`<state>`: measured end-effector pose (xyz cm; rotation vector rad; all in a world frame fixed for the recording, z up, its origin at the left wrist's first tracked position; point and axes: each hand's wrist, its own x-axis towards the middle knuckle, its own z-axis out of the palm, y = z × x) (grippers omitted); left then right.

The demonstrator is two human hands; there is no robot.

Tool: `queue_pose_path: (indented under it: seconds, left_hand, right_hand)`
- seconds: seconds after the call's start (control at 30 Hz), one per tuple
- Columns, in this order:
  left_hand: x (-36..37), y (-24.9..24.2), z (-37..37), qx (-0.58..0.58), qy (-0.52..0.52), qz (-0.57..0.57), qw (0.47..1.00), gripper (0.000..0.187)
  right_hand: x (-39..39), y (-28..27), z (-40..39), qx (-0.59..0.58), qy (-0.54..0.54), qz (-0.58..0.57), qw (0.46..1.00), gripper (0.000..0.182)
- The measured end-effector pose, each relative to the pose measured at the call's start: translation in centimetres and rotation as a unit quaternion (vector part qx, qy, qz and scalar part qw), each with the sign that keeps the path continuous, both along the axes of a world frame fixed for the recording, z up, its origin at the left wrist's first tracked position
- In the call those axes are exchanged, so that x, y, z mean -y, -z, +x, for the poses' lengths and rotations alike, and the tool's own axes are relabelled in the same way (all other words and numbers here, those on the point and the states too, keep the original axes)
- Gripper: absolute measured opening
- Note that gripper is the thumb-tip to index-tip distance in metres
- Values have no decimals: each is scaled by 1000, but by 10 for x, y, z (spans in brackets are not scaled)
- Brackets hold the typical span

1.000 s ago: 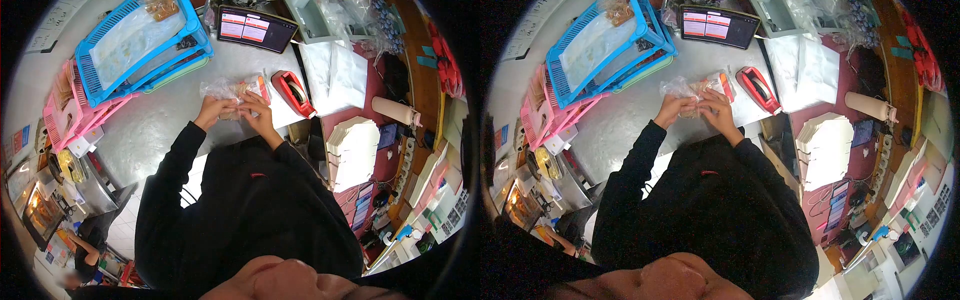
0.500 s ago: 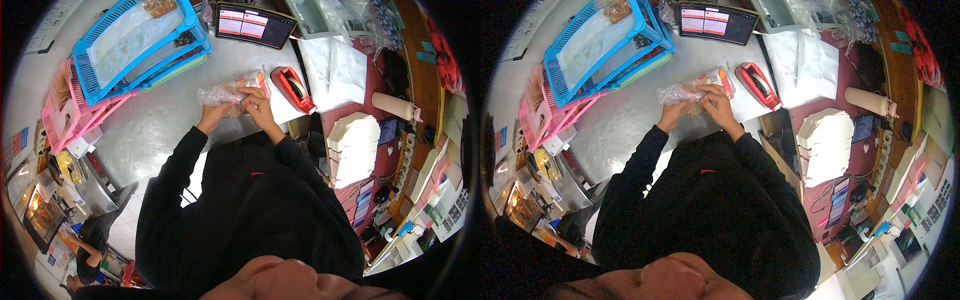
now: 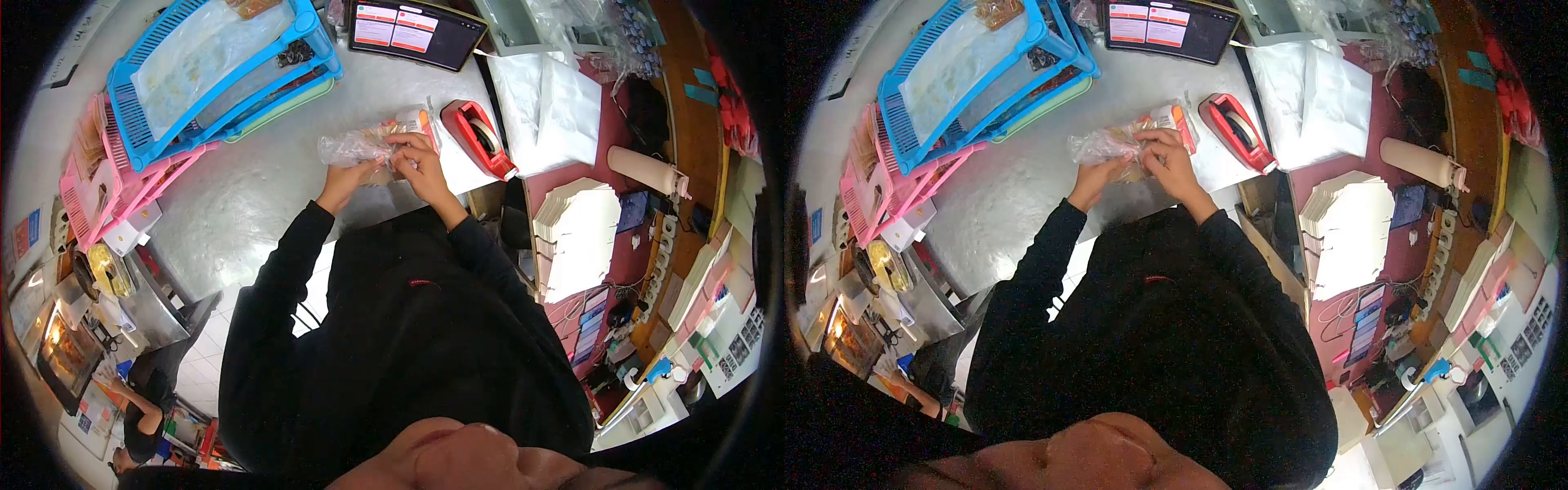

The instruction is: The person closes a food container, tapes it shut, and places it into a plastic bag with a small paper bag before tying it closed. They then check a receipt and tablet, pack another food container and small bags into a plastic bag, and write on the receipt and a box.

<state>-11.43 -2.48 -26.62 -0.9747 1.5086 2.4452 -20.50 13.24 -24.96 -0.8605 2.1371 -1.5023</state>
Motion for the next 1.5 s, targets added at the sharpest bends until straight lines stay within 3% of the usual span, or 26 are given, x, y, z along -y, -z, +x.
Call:
queue_pose_path:
  seconds: [0.23,0.3,0.4,0.43,0.5,0.53,0.6,0.73,0.8,0.87,0.9,0.93,1.0,1.03,1.07,1.13,1.23,1.3,1.43,1.5]
  left_hand:
    - [3,5,2,-34,43,-77,996,26]
    - [6,5,-2,-191,121,-332,916,18]
    - [4,11,0,-189,138,-361,903,8]
    - [4,16,0,-186,135,-358,905,8]
    - [2,25,-1,-215,114,-202,949,9]
    - [-1,29,2,-206,108,-196,953,9]
    - [0,32,2,-196,0,129,972,8]
    - [2,31,7,-188,29,56,980,10]
    - [2,12,6,-64,93,-106,988,11]
    - [4,14,8,-98,51,-59,992,11]
    - [3,14,10,-138,12,-13,990,12]
    - [2,12,11,-133,13,-10,991,12]
    - [-2,8,11,-124,79,-145,979,13]
    - [-1,10,9,-120,81,-142,979,13]
    - [-1,10,9,-112,84,-161,977,13]
    - [-1,10,5,-103,87,-177,975,13]
    - [-3,4,-1,-138,130,-235,953,14]
    - [-5,-1,-4,-98,109,-182,972,16]
    - [-15,7,3,-111,63,-225,966,13]
    - [-17,10,5,-29,23,-134,990,9]
  right_hand:
    - [3,-1,-3,-2,19,30,999,17]
    - [7,-2,0,3,35,31,999,14]
    - [8,-9,3,11,112,24,993,11]
    - [5,-9,1,8,89,31,996,11]
    - [5,-10,-4,9,58,45,997,12]
    - [5,-11,-3,12,58,61,996,12]
    - [6,-12,-5,20,50,80,995,13]
    - [10,-20,-2,56,33,62,996,5]
    - [4,-22,8,79,32,32,996,3]
    - [-10,-20,17,349,62,5,935,3]
    - [-12,-8,14,194,63,71,976,4]
    - [-18,-3,15,199,64,73,975,4]
    - [-27,2,13,229,43,72,970,2]
    - [-31,3,9,308,65,19,949,7]
    - [-35,7,2,312,68,22,947,7]
    - [-35,27,-23,40,77,64,994,15]
    - [-17,54,-45,-56,104,68,991,28]
    - [-17,65,-47,-36,123,57,990,31]
    - [-17,73,-41,-8,163,31,986,34]
    - [-19,75,-41,4,180,16,984,34]
